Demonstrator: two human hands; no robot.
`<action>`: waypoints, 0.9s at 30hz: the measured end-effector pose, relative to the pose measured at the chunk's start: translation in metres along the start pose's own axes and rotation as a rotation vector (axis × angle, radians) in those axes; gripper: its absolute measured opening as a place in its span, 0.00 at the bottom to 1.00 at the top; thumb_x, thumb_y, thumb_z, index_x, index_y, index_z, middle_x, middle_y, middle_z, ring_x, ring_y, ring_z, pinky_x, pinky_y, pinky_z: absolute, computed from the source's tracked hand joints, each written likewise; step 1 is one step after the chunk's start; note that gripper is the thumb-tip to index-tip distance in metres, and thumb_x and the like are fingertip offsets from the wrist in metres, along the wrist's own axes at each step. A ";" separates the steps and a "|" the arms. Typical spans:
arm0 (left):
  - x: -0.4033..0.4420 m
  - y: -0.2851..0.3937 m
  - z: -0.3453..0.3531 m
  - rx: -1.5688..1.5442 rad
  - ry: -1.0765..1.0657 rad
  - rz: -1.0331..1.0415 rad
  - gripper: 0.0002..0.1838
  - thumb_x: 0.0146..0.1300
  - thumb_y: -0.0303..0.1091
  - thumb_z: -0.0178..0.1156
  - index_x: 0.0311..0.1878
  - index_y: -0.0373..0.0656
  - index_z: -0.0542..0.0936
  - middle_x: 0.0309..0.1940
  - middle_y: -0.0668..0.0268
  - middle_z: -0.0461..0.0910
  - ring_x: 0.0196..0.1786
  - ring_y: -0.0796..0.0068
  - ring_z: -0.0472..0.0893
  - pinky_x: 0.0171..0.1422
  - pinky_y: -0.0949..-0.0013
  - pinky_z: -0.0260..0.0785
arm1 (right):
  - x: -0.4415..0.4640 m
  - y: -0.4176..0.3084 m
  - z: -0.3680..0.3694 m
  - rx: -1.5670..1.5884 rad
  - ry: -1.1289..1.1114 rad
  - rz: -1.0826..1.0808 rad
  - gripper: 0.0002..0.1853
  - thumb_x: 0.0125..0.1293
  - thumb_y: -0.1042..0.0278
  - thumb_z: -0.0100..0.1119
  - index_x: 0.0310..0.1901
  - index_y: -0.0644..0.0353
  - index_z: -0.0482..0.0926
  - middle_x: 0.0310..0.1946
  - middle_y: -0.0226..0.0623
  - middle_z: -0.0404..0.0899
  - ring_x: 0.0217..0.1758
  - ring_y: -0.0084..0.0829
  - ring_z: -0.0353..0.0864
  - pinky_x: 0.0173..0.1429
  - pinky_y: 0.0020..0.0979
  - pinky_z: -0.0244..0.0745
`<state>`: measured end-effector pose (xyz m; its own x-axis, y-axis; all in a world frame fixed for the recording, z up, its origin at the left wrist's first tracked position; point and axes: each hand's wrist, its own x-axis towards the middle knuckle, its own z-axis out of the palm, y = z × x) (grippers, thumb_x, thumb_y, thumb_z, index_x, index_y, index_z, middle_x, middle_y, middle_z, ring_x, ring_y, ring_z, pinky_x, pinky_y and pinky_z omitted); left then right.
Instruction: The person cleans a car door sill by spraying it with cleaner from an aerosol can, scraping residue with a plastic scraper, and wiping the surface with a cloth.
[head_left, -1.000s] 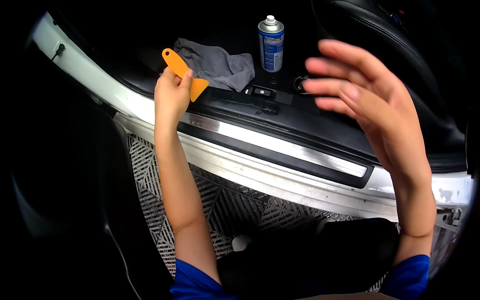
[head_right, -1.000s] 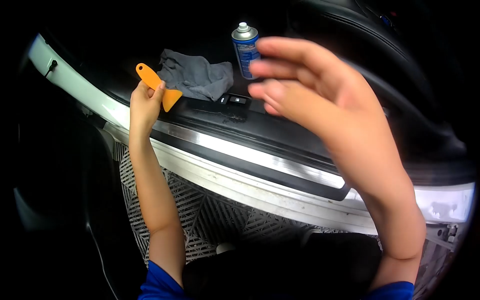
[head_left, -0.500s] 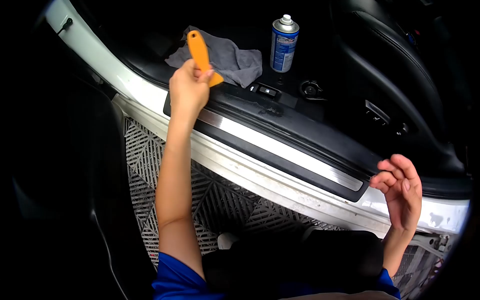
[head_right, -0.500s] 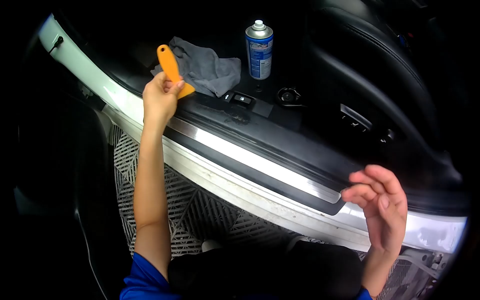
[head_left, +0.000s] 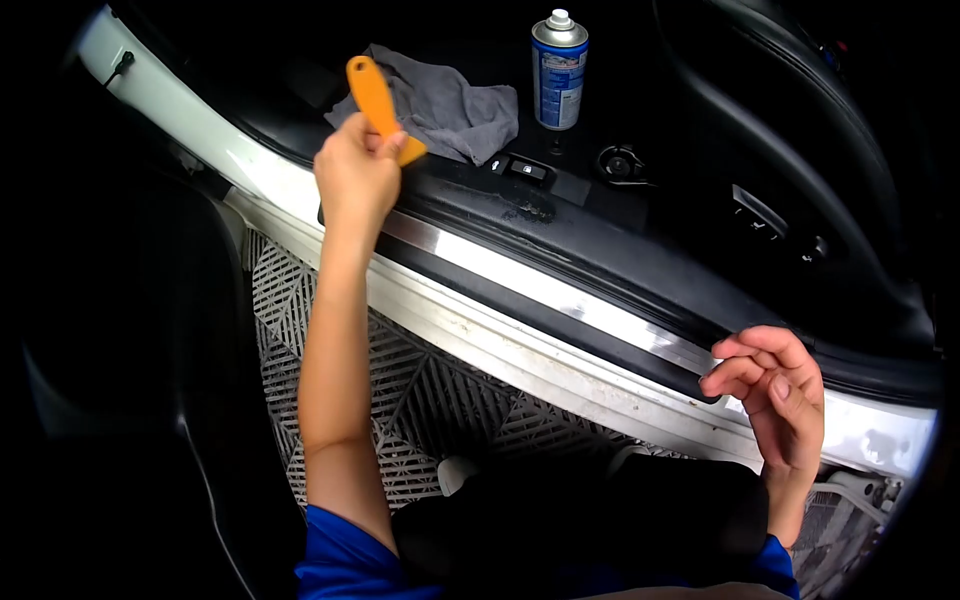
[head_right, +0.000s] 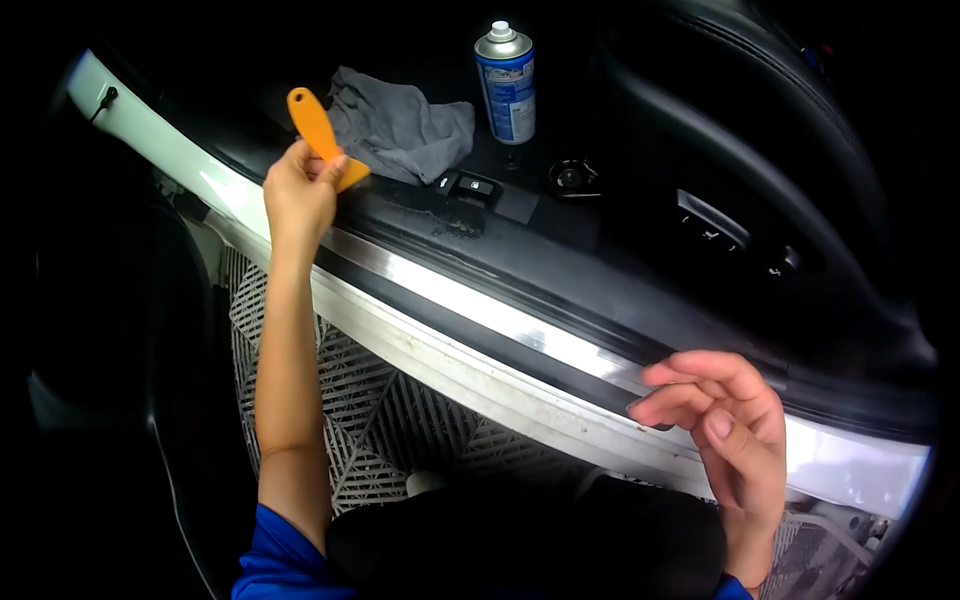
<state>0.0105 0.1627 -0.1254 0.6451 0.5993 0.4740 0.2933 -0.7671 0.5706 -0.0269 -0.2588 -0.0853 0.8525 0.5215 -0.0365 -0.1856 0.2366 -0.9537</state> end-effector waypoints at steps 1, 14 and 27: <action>0.003 0.006 -0.008 0.020 -0.003 -0.102 0.10 0.59 0.32 0.70 0.37 0.36 0.83 0.24 0.61 0.83 0.27 0.69 0.82 0.38 0.68 0.74 | 0.000 0.001 0.000 0.000 -0.010 0.007 0.24 0.67 0.63 0.59 0.59 0.72 0.72 0.52 0.57 0.80 0.49 0.45 0.86 0.55 0.40 0.81; 0.014 -0.004 -0.004 0.010 -0.009 -0.129 0.11 0.58 0.34 0.70 0.39 0.36 0.84 0.25 0.61 0.83 0.30 0.68 0.83 0.40 0.68 0.74 | 0.004 0.006 0.006 0.020 -0.061 0.062 0.22 0.66 0.62 0.59 0.56 0.70 0.76 0.51 0.57 0.81 0.48 0.45 0.87 0.57 0.43 0.81; 0.000 0.006 -0.002 -0.072 -0.096 -0.060 0.10 0.59 0.33 0.69 0.38 0.37 0.84 0.27 0.60 0.85 0.31 0.69 0.85 0.40 0.68 0.74 | 0.007 0.011 0.009 0.036 -0.107 0.079 0.21 0.67 0.64 0.58 0.57 0.70 0.76 0.51 0.56 0.81 0.49 0.44 0.87 0.57 0.41 0.81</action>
<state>0.0112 0.1583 -0.1207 0.6935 0.6160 0.3737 0.2838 -0.7103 0.6442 -0.0277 -0.2451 -0.0929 0.7778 0.6238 -0.0771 -0.2690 0.2196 -0.9378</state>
